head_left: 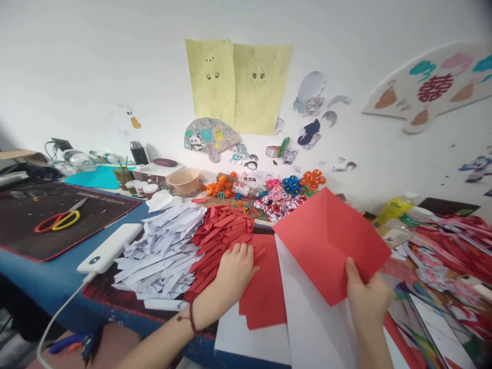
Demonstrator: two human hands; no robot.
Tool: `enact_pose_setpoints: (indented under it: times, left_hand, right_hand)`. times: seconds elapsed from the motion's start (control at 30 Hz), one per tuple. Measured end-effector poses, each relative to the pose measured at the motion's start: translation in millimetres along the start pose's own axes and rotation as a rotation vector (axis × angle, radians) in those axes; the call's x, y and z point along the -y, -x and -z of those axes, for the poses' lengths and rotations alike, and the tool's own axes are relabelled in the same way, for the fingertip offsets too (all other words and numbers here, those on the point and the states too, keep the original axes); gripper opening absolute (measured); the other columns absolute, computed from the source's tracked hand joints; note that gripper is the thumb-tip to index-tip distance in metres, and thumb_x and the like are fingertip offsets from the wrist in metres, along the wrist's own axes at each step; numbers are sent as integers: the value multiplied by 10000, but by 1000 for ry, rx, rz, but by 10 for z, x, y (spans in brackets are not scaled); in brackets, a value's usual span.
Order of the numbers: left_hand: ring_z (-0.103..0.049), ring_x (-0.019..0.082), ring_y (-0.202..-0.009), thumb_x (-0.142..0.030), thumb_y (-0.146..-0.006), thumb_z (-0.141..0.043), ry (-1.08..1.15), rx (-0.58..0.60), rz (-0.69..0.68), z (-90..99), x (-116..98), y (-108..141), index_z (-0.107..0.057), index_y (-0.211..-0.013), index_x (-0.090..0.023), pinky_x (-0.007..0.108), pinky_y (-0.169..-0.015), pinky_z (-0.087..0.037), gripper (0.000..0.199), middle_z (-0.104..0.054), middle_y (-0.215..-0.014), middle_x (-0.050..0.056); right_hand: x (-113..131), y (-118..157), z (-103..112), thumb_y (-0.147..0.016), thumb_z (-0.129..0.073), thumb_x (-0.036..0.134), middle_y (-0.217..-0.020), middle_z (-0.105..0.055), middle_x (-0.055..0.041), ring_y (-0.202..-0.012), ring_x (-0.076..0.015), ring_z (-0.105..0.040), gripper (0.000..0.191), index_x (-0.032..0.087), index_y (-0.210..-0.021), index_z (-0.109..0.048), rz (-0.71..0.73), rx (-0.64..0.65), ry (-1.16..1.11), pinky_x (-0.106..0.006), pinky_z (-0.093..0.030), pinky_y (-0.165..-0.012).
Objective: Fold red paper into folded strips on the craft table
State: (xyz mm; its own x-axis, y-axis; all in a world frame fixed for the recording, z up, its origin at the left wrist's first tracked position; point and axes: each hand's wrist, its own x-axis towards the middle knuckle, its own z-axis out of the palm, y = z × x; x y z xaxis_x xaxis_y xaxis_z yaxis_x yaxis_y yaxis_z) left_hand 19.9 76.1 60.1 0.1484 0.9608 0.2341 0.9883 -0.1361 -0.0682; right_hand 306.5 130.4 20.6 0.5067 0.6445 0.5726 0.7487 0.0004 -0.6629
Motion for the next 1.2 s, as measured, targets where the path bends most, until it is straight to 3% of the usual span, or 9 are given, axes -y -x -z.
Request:
enact_pose_setpoints:
  times: [0.17,0.3,0.43,0.57,0.67,0.87,1.0,1.2]
  left_hand:
    - [-553,267,-906,-239,-852,-580,-90,-18,-45,-267,-29,-73,-576,-991,-121,390,-777,-452,183,-600,-920,113]
    - [-559,267,-896,-81,-840,-514,-144,-32,-42,-260,-5,-60,-566,-1012,-130,383,-766,-448,185,-605,-911,111]
    - [-573,255,-893,-57,-835,-507,-134,-21,-37,-226,-6,-47,-552,-1054,-136,360,-762,-449,237,-613,-912,107]
    - [-585,225,-898,-55,-847,-487,-72,16,-8,-120,14,-67,-544,-1047,-152,304,-732,-447,230,-619,-911,103]
    - [-590,216,-886,-97,-870,-463,-12,12,56,81,123,-132,-540,-1008,-170,280,-696,-441,174,-619,-897,92]
    - [-578,241,-922,-151,-922,-348,-77,-245,275,501,611,-480,-532,-1035,-147,320,-742,-418,215,-624,-953,120]
    - [-568,285,-941,-123,-910,-318,-148,-237,369,499,829,-597,-572,-982,-102,376,-778,-399,265,-629,-938,175]
    - [-541,310,-958,-134,-880,-358,-213,-227,352,460,845,-498,-586,-1007,-103,413,-793,-381,262,-611,-997,185]
  right_hand:
    - [20,1,7,-750,-539,509,-804,-703,-207,-815,-363,-646,560,18,-966,-698,-12,18,-24,-393,-460,-704]
    - [31,6,12,-745,-534,499,-783,-696,-211,-801,-365,-642,541,22,-933,-705,-17,21,-20,-386,-453,-671]
    - [20,2,13,-748,-526,484,-761,-684,-206,-781,-361,-634,525,26,-934,-700,3,10,-5,-386,-443,-654]
    - [18,1,19,-747,-521,492,-747,-682,-190,-749,-354,-631,509,47,-924,-693,5,12,-11,-382,-439,-638]
    - [37,9,27,-750,-520,490,-746,-681,-193,-741,-349,-632,504,46,-921,-689,-18,17,-15,-377,-435,-632]
    - [74,15,38,-743,-518,503,-755,-686,-194,-763,-355,-631,518,51,-925,-692,-36,13,7,-382,-430,-649]
    - [71,19,42,-753,-513,509,-742,-684,-183,-755,-348,-631,505,63,-912,-689,-12,3,-16,-376,-431,-639]
    - [43,15,29,-750,-501,530,-702,-676,-172,-706,-343,-620,515,74,-885,-699,9,11,29,-380,-419,-628]
